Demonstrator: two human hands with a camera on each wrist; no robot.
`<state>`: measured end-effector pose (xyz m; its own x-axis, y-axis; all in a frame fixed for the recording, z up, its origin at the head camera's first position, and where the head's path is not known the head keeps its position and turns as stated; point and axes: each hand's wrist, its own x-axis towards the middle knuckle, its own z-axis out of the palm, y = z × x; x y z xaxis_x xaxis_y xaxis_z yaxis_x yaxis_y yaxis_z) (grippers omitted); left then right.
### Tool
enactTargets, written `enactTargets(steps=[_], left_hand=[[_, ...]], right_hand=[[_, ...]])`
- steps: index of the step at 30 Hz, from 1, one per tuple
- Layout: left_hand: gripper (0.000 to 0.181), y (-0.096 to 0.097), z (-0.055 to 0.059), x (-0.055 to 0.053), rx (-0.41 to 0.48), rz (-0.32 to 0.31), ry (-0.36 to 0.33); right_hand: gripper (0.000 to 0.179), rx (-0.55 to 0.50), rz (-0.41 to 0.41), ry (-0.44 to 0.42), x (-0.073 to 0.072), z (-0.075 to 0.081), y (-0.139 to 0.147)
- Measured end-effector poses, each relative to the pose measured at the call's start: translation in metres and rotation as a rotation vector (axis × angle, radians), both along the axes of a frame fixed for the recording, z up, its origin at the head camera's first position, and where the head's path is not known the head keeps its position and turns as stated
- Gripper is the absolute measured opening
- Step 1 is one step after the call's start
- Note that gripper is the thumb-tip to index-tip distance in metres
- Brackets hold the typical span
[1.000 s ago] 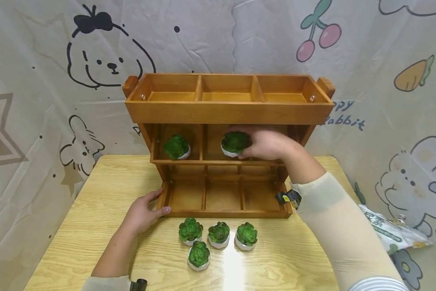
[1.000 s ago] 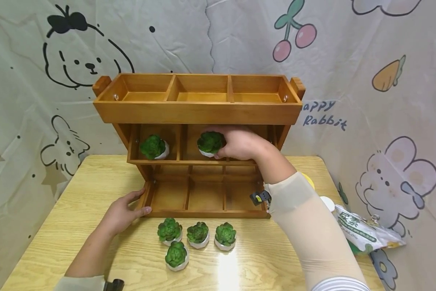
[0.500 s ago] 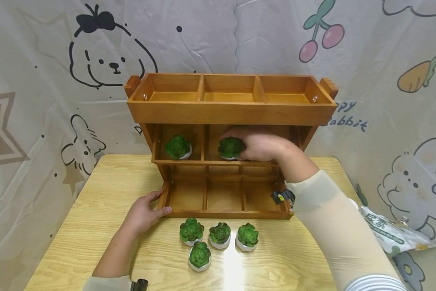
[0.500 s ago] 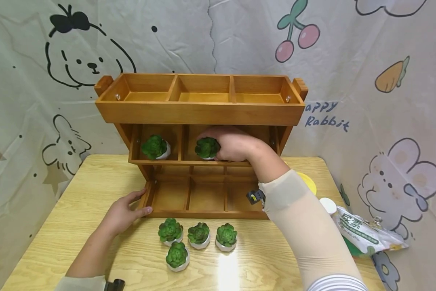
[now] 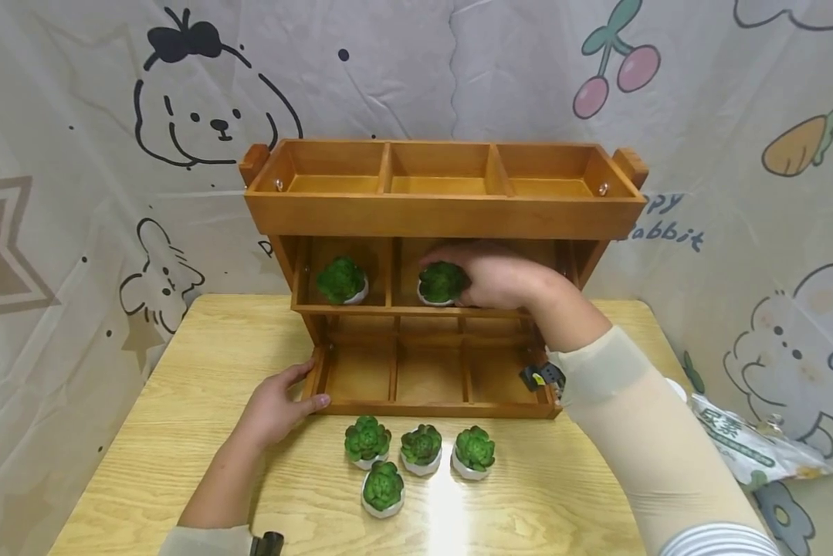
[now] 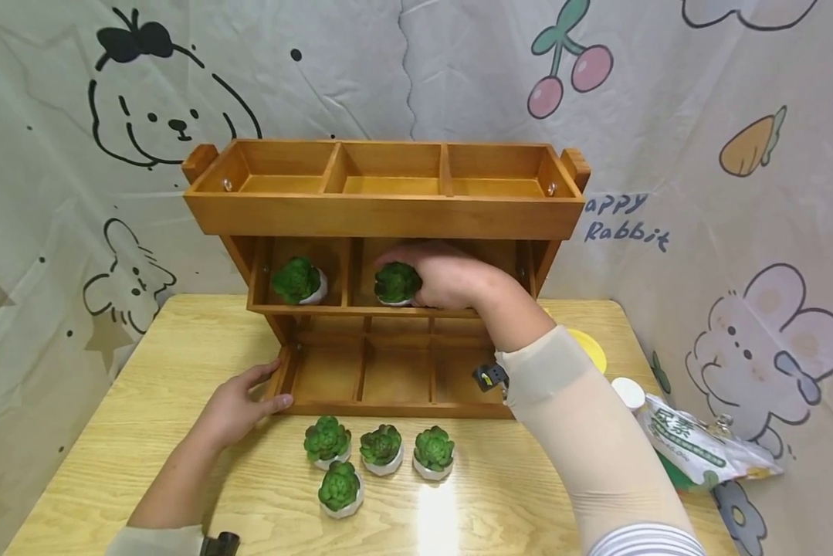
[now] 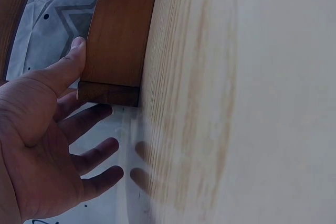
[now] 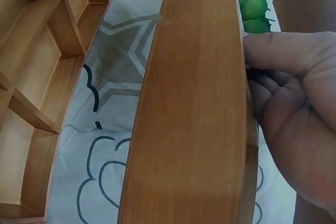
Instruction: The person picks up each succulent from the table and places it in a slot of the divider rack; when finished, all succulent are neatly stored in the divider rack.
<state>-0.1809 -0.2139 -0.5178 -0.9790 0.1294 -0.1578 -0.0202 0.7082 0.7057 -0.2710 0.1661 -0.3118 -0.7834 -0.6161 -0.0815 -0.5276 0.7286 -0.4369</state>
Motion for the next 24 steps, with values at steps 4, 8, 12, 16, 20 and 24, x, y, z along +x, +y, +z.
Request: enactTargets(steps=[4, 8, 12, 16, 20, 24], left_hand=[[0.082, 0.002, 0.002, 0.000, -0.011, -0.006, 0.011], [0.081, 0.002, 0.002, 0.000, -0.020, -0.011, 0.020], [0.082, 0.002, 0.002, 0.001, -0.020, -0.020, 0.021], [0.083, 0.000, 0.001, 0.001, -0.018, -0.012, 0.014], [0.083, 0.000, 0.002, 0.001, -0.018, -0.008, 0.017], [0.083, 0.001, 0.003, 0.000, -0.018, -0.014, 0.020]], right_hand=[[0.073, -0.027, 0.008, 0.011, 0.002, -0.001, 0.004], [0.069, -0.043, 0.019, 0.047, 0.004, -0.002, 0.007], [0.069, -0.057, 0.018, 0.061, 0.006, -0.003, 0.010], [0.072, -0.085, 0.019, 0.048, 0.010, -0.002, 0.014], [0.075, -0.153, 0.031, 0.005, 0.015, -0.003, 0.020], [0.076, -0.198, 0.035, -0.029, 0.019, -0.004, 0.025]])
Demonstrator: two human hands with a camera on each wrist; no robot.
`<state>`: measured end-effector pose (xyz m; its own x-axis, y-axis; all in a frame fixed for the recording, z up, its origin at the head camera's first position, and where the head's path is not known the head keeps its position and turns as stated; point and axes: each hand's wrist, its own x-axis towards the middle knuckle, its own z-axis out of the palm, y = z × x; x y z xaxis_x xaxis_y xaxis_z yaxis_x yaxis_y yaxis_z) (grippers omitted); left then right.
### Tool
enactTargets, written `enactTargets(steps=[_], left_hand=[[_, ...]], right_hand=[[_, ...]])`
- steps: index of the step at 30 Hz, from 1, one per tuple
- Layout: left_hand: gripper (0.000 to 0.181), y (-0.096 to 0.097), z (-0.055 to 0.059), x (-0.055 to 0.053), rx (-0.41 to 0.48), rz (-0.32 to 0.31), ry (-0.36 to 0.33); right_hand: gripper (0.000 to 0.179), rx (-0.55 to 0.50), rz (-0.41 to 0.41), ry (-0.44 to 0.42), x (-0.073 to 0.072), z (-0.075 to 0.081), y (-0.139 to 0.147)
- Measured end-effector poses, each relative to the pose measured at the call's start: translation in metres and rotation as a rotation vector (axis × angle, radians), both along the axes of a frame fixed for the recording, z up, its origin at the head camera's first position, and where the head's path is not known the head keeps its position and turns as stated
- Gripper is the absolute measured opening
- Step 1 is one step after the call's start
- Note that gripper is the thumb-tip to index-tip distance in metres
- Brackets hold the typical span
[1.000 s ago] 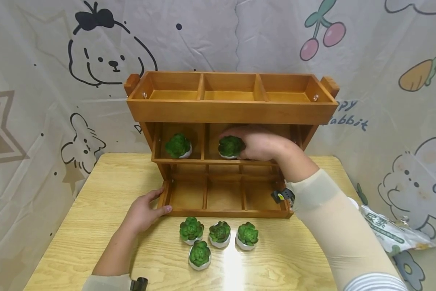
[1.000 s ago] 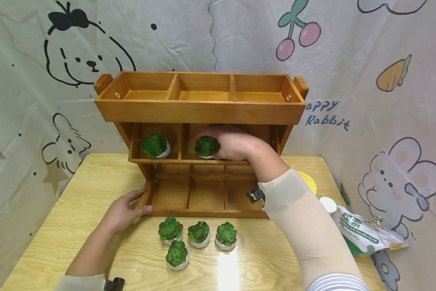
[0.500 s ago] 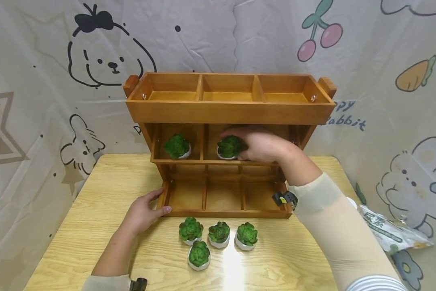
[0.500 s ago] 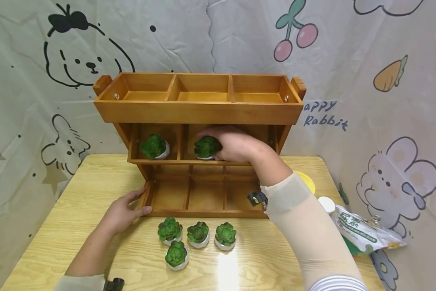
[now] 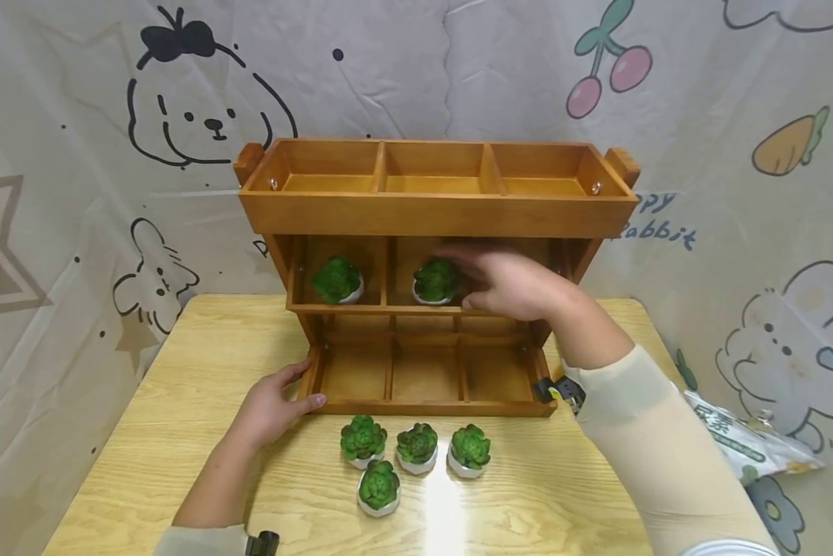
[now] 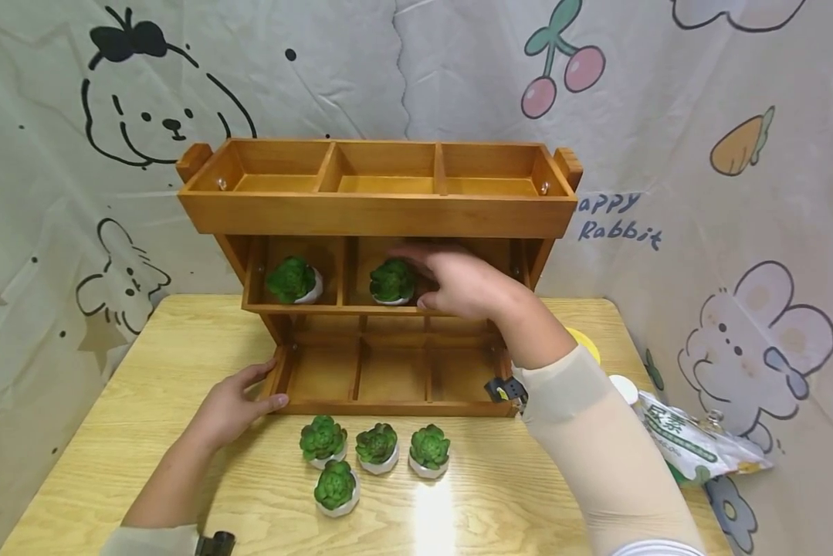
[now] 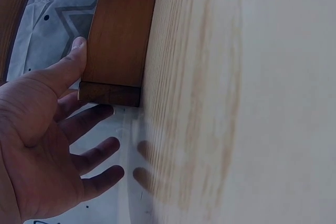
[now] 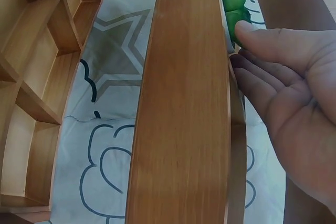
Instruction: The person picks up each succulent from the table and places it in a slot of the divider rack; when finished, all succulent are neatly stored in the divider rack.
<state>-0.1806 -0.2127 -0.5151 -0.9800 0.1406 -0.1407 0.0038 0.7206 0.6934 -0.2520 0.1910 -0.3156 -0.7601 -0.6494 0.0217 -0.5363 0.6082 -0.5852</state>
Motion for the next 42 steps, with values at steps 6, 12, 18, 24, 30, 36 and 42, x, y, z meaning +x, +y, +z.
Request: enactTargets(steps=[6, 12, 18, 24, 30, 36, 42], left_hand=[[0.082, 0.000, -0.001, -0.001, 0.000, 0.002, -0.004], [0.085, 0.000, -0.001, -0.001, 0.000, -0.009, -0.003], [0.083, 0.001, 0.000, 0.000, -0.001, -0.008, -0.004], [0.083, 0.000, -0.002, 0.000, -0.002, -0.006, -0.006], [0.083, -0.001, -0.004, -0.001, -0.005, -0.004, -0.005], [0.082, 0.000, -0.004, -0.001, -0.007, -0.008, 0.002], [0.082, -0.001, -0.004, -0.001, -0.004, -0.005, -0.001]], right_hand=[[0.078, 0.004, -0.020, 0.027, 0.008, 0.000, 0.006], [0.080, 0.000, -0.046, 0.031, 0.021, 0.000, 0.012], [0.080, -0.058, -0.022, 0.046, 0.031, -0.003, 0.019], [0.079, -0.079, -0.021, 0.030, 0.039, -0.006, 0.026], [0.080, -0.109, 0.008, 0.003, 0.047, -0.012, 0.032], [0.079, -0.145, 0.019, -0.012, 0.054, -0.019, 0.037], [0.076, -0.157, 0.017, 0.004, 0.060, -0.029, 0.040]])
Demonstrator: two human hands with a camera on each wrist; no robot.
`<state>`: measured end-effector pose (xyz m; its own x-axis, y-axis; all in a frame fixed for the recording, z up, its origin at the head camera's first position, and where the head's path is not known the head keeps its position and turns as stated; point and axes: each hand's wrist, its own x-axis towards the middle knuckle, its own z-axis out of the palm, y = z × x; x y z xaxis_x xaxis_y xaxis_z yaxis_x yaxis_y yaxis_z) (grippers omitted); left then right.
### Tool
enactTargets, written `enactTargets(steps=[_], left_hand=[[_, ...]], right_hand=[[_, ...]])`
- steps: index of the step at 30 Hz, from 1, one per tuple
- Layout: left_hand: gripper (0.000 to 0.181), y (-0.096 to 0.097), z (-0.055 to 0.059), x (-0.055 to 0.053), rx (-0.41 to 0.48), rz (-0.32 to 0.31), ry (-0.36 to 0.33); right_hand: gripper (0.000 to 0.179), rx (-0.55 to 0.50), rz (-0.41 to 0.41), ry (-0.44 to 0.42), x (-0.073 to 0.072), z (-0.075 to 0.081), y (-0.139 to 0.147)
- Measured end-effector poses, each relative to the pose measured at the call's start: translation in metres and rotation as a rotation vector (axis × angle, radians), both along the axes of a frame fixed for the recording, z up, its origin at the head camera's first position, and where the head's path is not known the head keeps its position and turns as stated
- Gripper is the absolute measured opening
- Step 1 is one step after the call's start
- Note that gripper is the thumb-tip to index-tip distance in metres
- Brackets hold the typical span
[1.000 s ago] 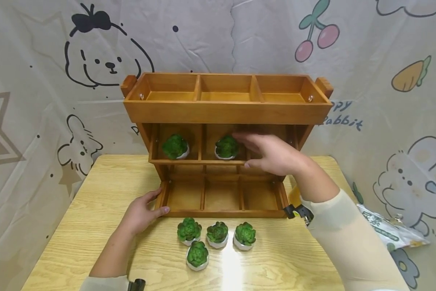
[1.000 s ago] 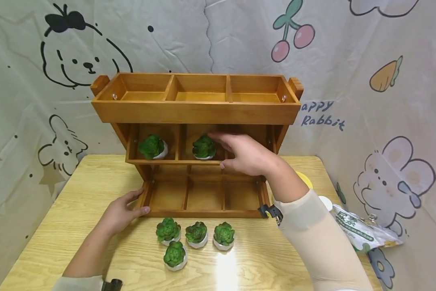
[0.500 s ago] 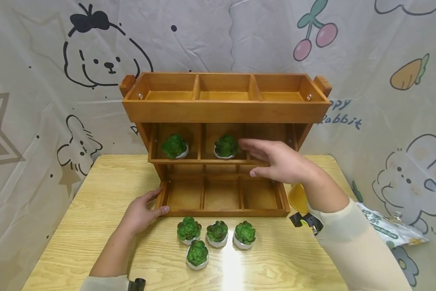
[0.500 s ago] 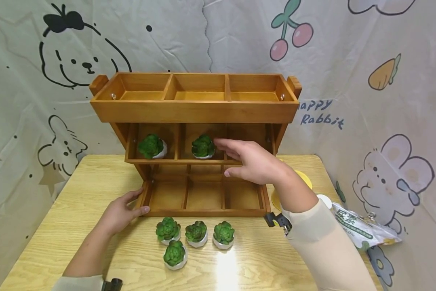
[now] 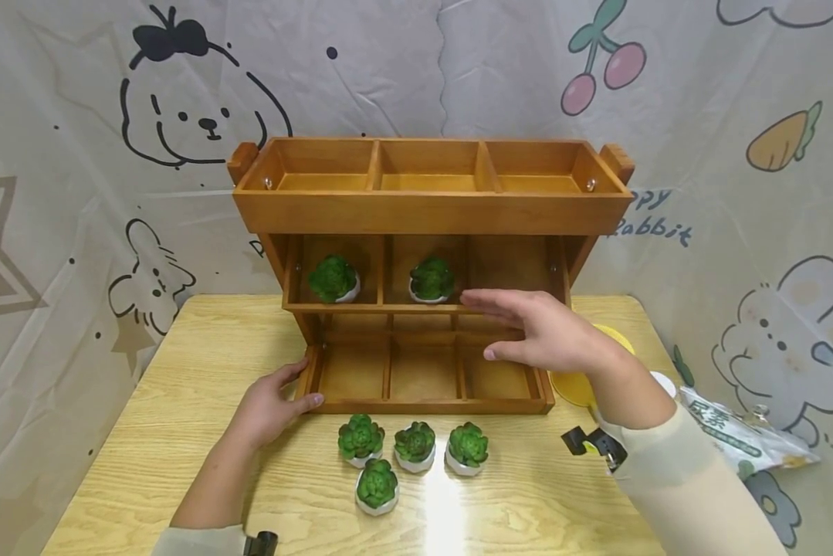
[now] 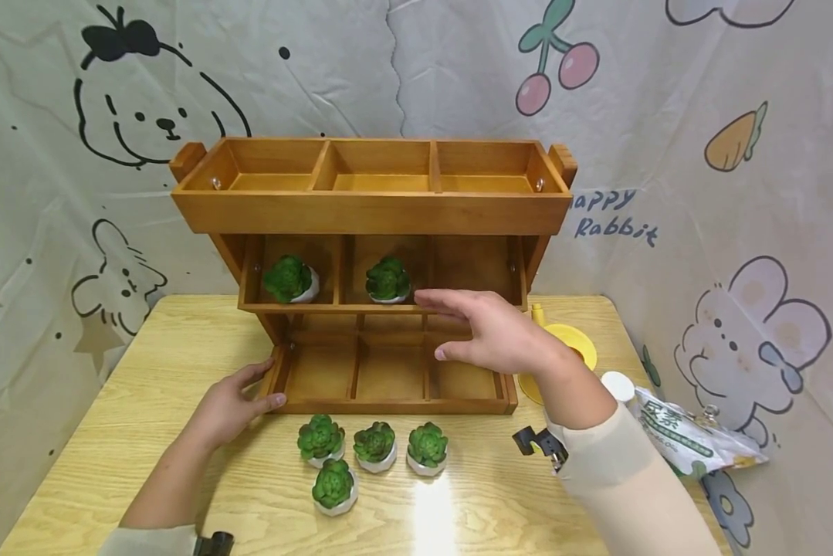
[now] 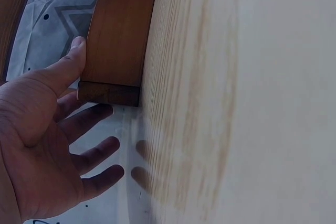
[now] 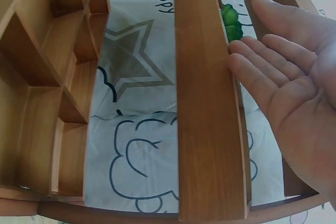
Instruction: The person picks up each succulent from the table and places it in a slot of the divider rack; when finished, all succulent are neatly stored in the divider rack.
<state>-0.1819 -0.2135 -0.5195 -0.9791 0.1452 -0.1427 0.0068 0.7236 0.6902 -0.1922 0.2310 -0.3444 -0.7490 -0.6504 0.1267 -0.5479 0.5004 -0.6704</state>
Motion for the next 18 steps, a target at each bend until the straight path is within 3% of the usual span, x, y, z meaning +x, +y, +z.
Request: enactTargets(steps=[10, 18], left_hand=[[0.082, 0.001, 0.000, 0.001, 0.013, 0.005, -0.018], [0.083, 0.001, 0.001, 0.001, 0.017, 0.012, -0.013]], right_hand=[[0.073, -0.049, -0.012, -0.032, 0.010, -0.017, 0.003], [0.073, 0.007, -0.014, -0.056, 0.020, -0.034, 0.006]])
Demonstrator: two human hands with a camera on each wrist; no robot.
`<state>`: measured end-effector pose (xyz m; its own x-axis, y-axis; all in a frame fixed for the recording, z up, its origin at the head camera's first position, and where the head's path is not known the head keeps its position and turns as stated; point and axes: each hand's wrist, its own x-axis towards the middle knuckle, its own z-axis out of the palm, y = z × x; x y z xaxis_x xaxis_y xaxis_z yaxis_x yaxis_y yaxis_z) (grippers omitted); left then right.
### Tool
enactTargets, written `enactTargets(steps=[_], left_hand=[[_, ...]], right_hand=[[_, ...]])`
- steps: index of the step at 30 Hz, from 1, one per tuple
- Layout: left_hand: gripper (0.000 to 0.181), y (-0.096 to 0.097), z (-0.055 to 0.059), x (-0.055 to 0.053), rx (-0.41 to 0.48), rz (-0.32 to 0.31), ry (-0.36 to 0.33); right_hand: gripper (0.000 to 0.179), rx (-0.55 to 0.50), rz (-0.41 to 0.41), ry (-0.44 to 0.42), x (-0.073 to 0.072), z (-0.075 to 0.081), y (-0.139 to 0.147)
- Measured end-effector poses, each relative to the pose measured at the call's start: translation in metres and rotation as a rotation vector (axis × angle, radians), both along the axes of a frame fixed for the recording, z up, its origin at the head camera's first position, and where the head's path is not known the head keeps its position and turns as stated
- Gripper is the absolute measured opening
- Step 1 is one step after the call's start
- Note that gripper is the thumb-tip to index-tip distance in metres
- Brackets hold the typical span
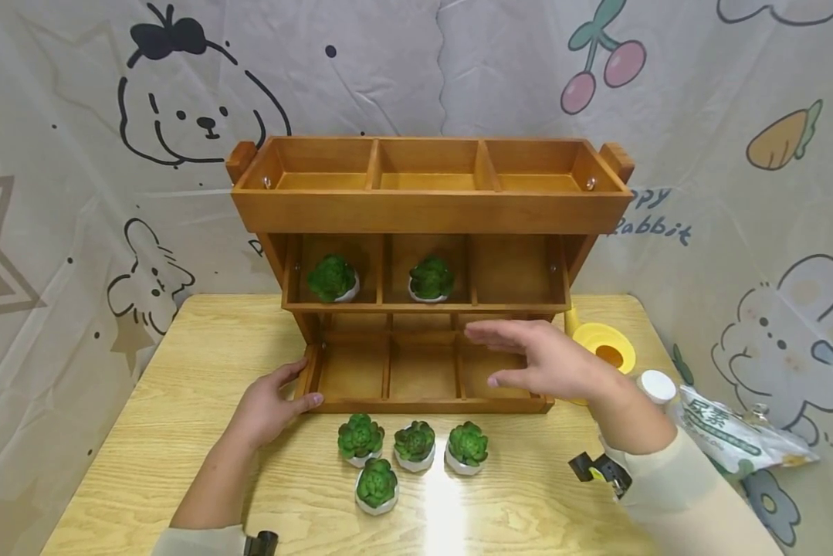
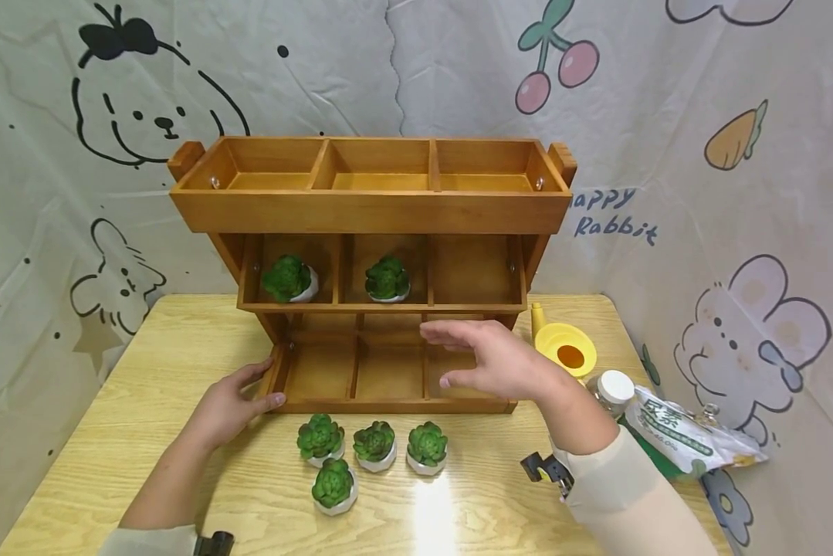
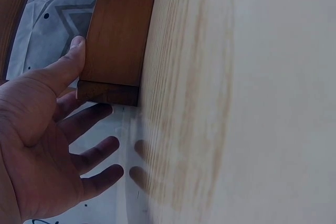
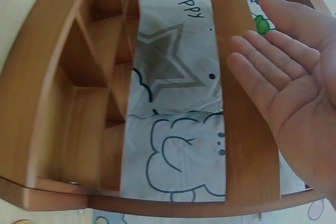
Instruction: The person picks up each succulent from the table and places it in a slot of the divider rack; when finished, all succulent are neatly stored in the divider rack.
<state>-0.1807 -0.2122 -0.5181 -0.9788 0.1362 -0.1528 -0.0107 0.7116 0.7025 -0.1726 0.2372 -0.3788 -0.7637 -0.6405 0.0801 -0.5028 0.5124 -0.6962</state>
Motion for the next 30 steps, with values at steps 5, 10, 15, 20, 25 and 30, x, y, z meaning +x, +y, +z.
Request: enactTargets(steps=[5, 10, 15, 20, 25, 30], left_hand=[[0.083, -0.001, 0.000, 0.000, -0.010, -0.003, 0.005], [0.082, -0.002, 0.000, 0.000, -0.011, 0.001, -0.001], [0.082, -0.001, -0.001, 0.000, -0.005, 0.000, 0.000], [0.082, -0.002, -0.002, -0.001, 0.000, 0.003, -0.001], [0.083, -0.002, -0.004, -0.002, -0.005, 0.011, -0.007], [0.084, -0.002, -0.006, -0.002, -0.004, 0.014, -0.009]], right_hand=[[0.071, 0.029, 0.002, 0.010, 0.005, -0.012, 0.001], [0.070, 0.049, 0.014, 0.012, 0.007, -0.023, 0.002], [0.072, 0.031, 0.040, -0.048, 0.011, -0.033, 0.003], [0.078, 0.000, 0.066, -0.101, 0.014, -0.048, 0.003], [0.083, 0.004, 0.073, -0.152, 0.017, -0.061, 0.002], [0.087, 0.017, 0.077, -0.172, 0.021, -0.070, 0.000]])
